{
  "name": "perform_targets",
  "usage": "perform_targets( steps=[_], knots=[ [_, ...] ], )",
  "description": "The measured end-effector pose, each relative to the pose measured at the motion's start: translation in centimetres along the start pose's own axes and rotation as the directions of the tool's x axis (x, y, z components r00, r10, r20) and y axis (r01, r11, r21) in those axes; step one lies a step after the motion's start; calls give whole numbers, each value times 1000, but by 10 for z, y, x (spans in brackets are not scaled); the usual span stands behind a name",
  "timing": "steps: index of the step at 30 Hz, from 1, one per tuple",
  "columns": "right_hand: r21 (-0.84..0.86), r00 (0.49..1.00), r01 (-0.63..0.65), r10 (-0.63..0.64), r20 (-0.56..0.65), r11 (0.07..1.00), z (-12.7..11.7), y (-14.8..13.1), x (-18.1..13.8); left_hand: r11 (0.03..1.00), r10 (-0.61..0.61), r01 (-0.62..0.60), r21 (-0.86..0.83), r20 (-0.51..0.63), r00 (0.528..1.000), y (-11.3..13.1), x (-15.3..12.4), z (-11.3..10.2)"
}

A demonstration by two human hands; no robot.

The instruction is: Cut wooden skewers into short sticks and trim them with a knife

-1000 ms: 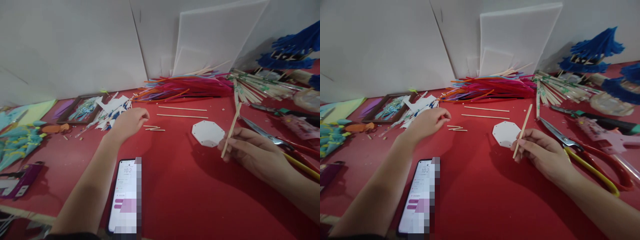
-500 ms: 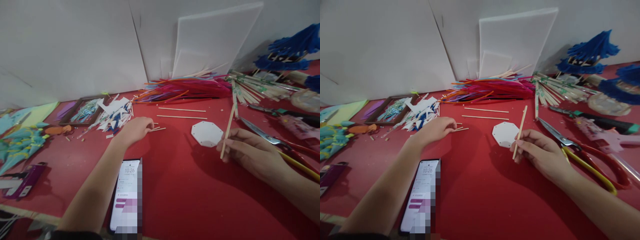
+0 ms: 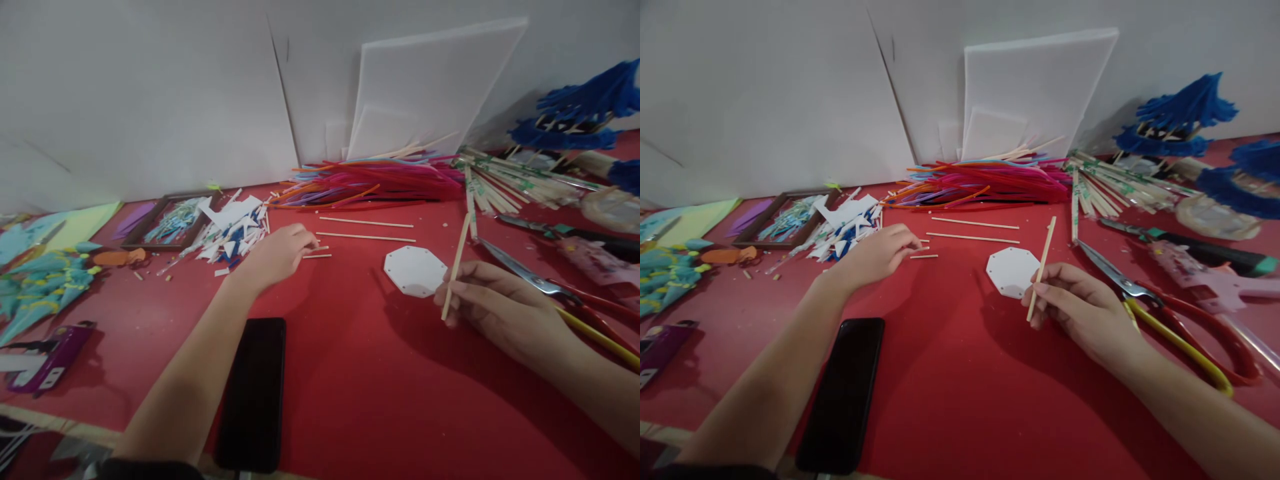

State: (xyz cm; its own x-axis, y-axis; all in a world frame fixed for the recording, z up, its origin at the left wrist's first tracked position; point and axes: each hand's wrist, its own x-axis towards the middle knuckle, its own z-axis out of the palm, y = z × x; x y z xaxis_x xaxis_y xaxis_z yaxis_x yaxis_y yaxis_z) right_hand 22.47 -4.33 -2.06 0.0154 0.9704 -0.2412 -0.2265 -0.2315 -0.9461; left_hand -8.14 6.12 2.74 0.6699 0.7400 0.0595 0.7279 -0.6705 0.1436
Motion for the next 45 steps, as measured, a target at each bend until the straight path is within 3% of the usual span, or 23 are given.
perform_targets(
  steps=[3, 7, 11, 14, 18, 21, 25, 29, 35, 41, 45],
  knots=[
    [9, 1000, 3, -3, 1, 1000, 0, 0, 0, 973, 183, -209, -99, -227, 957, 16, 2, -2],
    [10, 1000, 6, -6, 12, 1000, 1, -2, 0, 874, 353, -466, -139, -479, 804, 44, 1, -9],
    [-5, 999, 29, -29, 27, 1000, 2, -2, 0, 801, 436, -595, -67, -617, 655, 60, -1, -12],
    [-18, 996, 70, -69, 53, 997, 1, 0, 1, 784, 456, -620, -32, -647, 610, 65, -1, -11],
    [-84, 989, 131, -123, 86, 988, -1, 2, 0, 741, 394, -651, -163, -679, 619, 74, 3, -3],
    [-239, 977, 198, -171, 129, 950, -3, -2, -3, 671, 293, -672, -313, -721, 628, 87, 2, 7],
    [-322, 964, 247, -199, 175, 914, -2, -11, -8, 562, 344, -714, -416, -668, 660, 104, -5, 21],
    [-314, 955, 282, -233, 186, 907, 4, -20, -13, 509, 345, -730, -457, -669, 659, 111, -9, 26],
    [-290, 930, 365, -331, 160, 885, 6, -27, -13, 499, 314, -713, -493, -664, 679, 109, -11, 27],
    [-311, 928, 359, -301, 220, 880, 14, -28, -11, 521, 286, -693, -498, -664, 691, 107, -6, 30],
    [-322, 937, 339, -285, 203, 884, 20, -17, -8, 592, 308, -604, -534, -542, 782, 102, 0, 36]
  ],
)
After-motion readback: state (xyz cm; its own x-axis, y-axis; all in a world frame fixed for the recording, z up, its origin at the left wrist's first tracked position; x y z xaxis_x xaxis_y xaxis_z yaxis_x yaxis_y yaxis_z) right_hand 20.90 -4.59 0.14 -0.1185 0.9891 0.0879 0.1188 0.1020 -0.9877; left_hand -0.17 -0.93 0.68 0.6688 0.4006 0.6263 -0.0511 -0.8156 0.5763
